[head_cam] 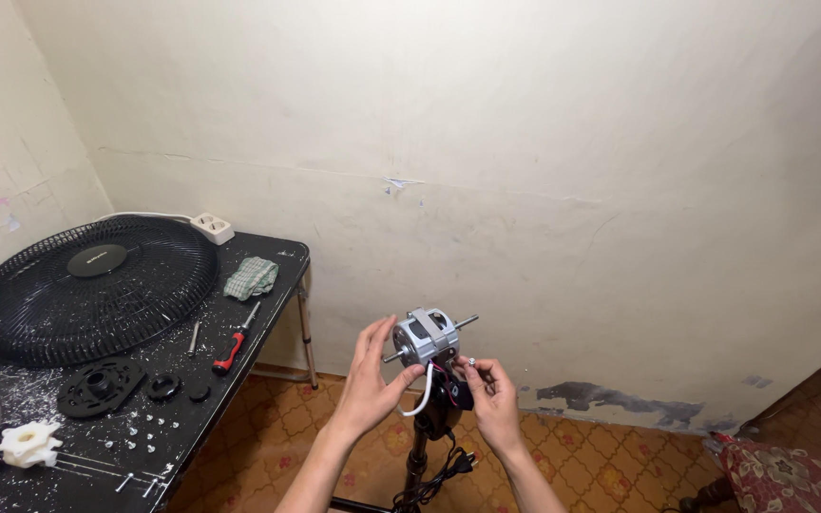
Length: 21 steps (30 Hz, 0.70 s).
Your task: The person assembles a fan motor by attaching a metal housing to the motor body and securing it with screws using a screwdriver. The person handles the motor, housing, and screws, and uses a screwdriver to tighten the screws.
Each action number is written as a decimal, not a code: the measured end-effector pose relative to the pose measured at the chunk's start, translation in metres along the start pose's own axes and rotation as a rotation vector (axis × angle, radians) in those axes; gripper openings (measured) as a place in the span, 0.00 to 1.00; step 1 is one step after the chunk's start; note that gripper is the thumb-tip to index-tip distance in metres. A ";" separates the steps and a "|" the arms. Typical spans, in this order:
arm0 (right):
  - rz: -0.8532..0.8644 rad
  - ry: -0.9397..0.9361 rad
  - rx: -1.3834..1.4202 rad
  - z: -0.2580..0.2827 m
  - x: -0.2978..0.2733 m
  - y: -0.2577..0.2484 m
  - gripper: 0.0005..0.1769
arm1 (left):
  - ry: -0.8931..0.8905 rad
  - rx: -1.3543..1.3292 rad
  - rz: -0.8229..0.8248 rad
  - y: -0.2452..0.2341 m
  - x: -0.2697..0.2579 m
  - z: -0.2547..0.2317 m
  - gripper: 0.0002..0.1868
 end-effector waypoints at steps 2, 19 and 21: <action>-0.001 0.031 0.022 -0.002 -0.001 -0.001 0.10 | -0.001 -0.025 0.013 0.004 -0.003 -0.002 0.45; -0.160 0.335 -0.243 -0.024 -0.030 -0.037 0.10 | -0.024 0.025 -0.043 0.014 -0.007 -0.012 0.40; -0.118 0.263 -0.163 -0.026 -0.032 -0.031 0.09 | -0.013 0.023 -0.066 0.014 -0.009 -0.016 0.41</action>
Point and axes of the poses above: each hand's wrist, its own x-axis towards the middle knuckle, its own y-axis out of the palm, z = x × y, the point moved 9 cm from there along x, towards the middle knuckle, and after that the axes turned 11 degrees about z, right-handed, at the moved point
